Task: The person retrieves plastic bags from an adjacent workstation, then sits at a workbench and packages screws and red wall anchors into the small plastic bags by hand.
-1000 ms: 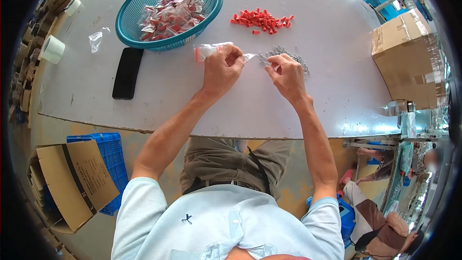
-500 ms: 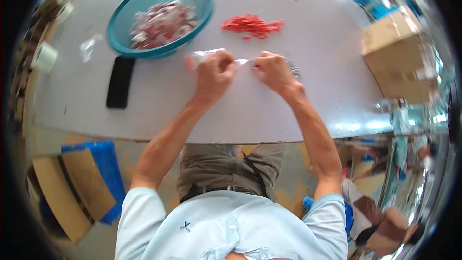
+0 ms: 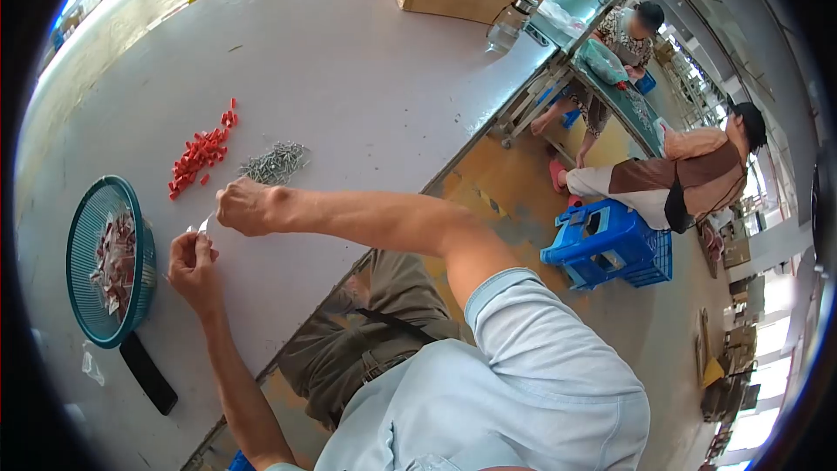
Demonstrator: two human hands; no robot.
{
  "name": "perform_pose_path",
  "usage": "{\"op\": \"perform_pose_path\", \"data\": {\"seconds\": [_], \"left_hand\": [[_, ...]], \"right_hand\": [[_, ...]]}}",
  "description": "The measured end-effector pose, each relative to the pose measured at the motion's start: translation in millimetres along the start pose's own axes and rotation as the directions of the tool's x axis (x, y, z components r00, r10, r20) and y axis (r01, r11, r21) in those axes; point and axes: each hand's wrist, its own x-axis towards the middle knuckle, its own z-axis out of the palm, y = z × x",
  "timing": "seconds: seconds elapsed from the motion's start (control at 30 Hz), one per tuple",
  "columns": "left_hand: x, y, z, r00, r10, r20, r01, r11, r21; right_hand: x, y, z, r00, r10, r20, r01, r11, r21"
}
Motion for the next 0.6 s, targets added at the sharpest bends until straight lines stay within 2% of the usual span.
{"op": "perform_pose_path", "data": {"seconds": [0.07,0.23,0.47,0.53,0.6], "left_hand": [[1.3,-4.2,-4.5,1.000,0.008,-0.011,-0.008,1.000,0.003],[1.2,-3.1,-5.0,1.000,0.000,-0.014,-0.001,0.999,-0.036],[1.2,-1.7,-6.4,0.999,0.012,-0.040,-0.014,0.998,-0.055],[2.1,-2.2,-7.8,0.999,0.011,-0.032,-0.012,0.999,-0.049],[4.2,-4.1,-10.7,0.999,0.009,-0.032,-0.011,0.999,-0.044]], "right_hand": [[4.1,-2.2,4.5,1.000,0.025,-0.005,-0.025,1.000,0.005],[13.9,-1.6,-4.9,0.991,0.052,0.122,-0.057,0.998,0.038],[18.7,-0.1,-11.3,0.985,0.077,0.154,-0.088,0.994,0.067],[22.2,-2.9,-10.1,0.963,0.170,0.207,-0.193,0.976,0.098],[22.0,-4.9,-8.8,0.959,0.185,0.213,-0.215,0.968,0.131]]}}
